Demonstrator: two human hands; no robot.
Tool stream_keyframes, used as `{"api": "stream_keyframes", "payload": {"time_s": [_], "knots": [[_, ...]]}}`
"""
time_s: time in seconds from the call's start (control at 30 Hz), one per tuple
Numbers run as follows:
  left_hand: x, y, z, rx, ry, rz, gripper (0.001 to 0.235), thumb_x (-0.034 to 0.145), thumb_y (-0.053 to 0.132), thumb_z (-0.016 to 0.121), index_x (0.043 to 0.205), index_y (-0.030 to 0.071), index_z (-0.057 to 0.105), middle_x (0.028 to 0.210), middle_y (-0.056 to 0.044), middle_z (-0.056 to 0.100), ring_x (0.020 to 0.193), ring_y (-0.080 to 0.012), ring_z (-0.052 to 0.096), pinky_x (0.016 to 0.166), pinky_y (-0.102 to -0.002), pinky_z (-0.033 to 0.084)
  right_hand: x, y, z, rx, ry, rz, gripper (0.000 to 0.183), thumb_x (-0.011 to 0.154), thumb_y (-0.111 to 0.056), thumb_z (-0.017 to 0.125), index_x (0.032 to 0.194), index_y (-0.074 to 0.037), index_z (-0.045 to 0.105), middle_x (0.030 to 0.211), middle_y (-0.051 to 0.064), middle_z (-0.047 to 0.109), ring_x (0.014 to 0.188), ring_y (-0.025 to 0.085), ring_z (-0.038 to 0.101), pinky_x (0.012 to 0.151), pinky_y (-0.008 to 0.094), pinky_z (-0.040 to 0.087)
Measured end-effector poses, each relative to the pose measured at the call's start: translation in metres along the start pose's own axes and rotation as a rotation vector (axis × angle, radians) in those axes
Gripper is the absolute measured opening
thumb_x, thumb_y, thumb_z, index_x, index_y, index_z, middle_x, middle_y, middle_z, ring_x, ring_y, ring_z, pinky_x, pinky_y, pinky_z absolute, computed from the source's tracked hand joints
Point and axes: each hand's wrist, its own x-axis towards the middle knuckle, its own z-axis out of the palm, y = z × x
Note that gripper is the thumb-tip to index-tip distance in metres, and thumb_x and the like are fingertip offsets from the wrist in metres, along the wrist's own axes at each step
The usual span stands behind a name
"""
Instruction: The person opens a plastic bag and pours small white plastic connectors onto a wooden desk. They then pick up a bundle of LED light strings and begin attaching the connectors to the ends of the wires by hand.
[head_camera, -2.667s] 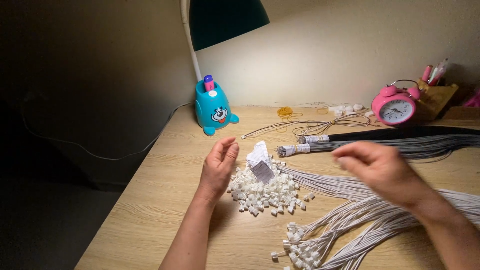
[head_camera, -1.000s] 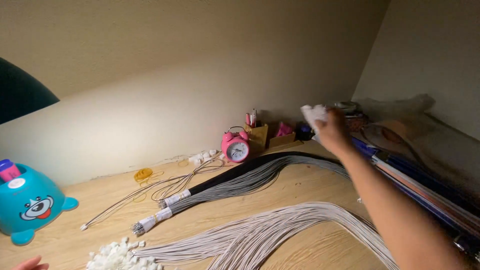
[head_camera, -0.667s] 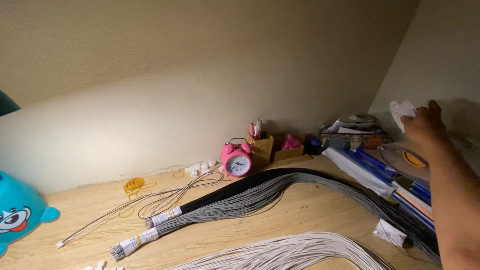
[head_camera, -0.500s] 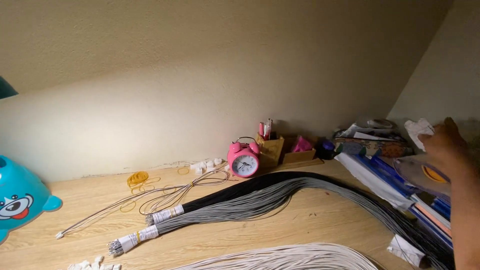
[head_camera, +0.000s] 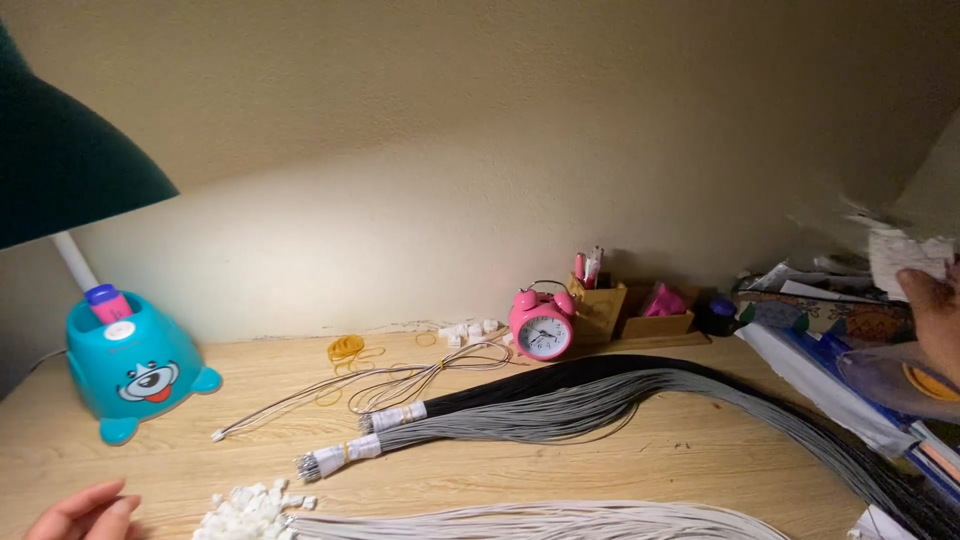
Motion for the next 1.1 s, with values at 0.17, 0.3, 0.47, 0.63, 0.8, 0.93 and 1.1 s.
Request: {"api": "stream_keyframes", "payload": {"time_s": [0.17,0.3,0.47,0.63,0.8,0.93,1.1], "knots": [[-0.057,0.113,-0.015,-0.412,-0.061,0.302,0.027,0.095,-0.004,0.059,0.122,-0.007,0.062,0.096,-0.020,0.066,0.088,-0.0213,0.063,0.078,-0.030,0.055,-0.023,-0.391,-0.225,0.810,-0.328,-0.025,0.028,0.087,-0.014,0.057,0.108,0.000,0.070,0.116,0.013,0.071,0.113,0.022,0.065,0.108,0.033,0.043],[-0.079,0.169,-0.038,-0.346,-0.280,0.235,0.050,0.084,0.007,0.062,0.133,0.012,0.055,0.114,-0.009,0.070,0.082,-0.0134,0.063,0.079,-0.025,0.047,-0.060,-0.467,-0.243,1.021,-0.622,-0.082,0.034,0.084,-0.027,0.055,0.098,-0.004,0.076,0.119,0.007,0.078,0.102,0.021,0.077,0.093,0.035,0.052],[-0.087,0.192,-0.060,-0.572,-0.875,0.276,0.075,0.086,0.048,0.053,0.150,0.030,0.017,0.159,-0.018,0.016,0.128,-0.0321,0.055,0.078,-0.034,0.058,-0.094,-0.535,-0.249,1.052,-0.987,0.187,0.028,0.078,-0.020,0.068,0.088,0.001,0.083,0.112,0.008,0.085,0.081,0.023,0.083,0.072,0.037,0.065],[-0.077,0.201,-0.095,-0.543,-1.267,0.223,0.080,0.079,0.058,0.058,0.145,0.018,0.039,0.154,-0.005,0.037,0.142,-0.0279,0.037,0.102,-0.042,0.043,-0.101,-0.543,-0.237,1.247,-0.940,0.175,0.034,0.080,-0.017,0.063,0.098,0.008,0.077,0.100,0.022,0.079,0.078,0.030,0.072,0.071,0.039,0.053],[-0.076,0.207,-0.108,-0.655,-1.493,0.247,0.087,0.068,0.041,0.080,0.143,0.020,0.042,0.156,-0.006,0.037,0.147,-0.0291,0.028,0.106,-0.042,0.037,-0.088,-0.551,-0.235,1.512,-0.824,0.518,0.044,0.082,0.015,0.043,0.123,0.028,0.051,0.119,0.041,0.061,0.114,0.044,0.056,0.101,0.044,0.039],[-0.085,0.221,-0.119,-0.755,-1.549,0.182,0.080,0.073,0.015,0.077,0.144,0.009,0.041,0.145,-0.018,0.046,0.132,-0.0283,0.047,0.083,-0.034,0.057,-0.092,-0.530,-0.206,1.688,-0.715,0.489,0.046,0.084,0.006,0.043,0.128,0.015,0.046,0.124,0.035,0.056,0.113,0.043,0.054,0.099,0.055,0.042],[-0.103,0.220,-0.095,-0.555,-1.236,0.292,0.016,0.088,0.025,0.068,0.097,0.013,0.071,0.087,-0.004,0.074,0.082,-0.0149,0.073,0.060,-0.025,0.054,-0.101,-0.531,-0.191,1.914,-0.768,0.320,0.034,0.083,-0.007,0.067,0.114,0.004,0.062,0.107,0.017,0.070,0.098,0.030,0.067,0.084,0.049,0.055]]}}
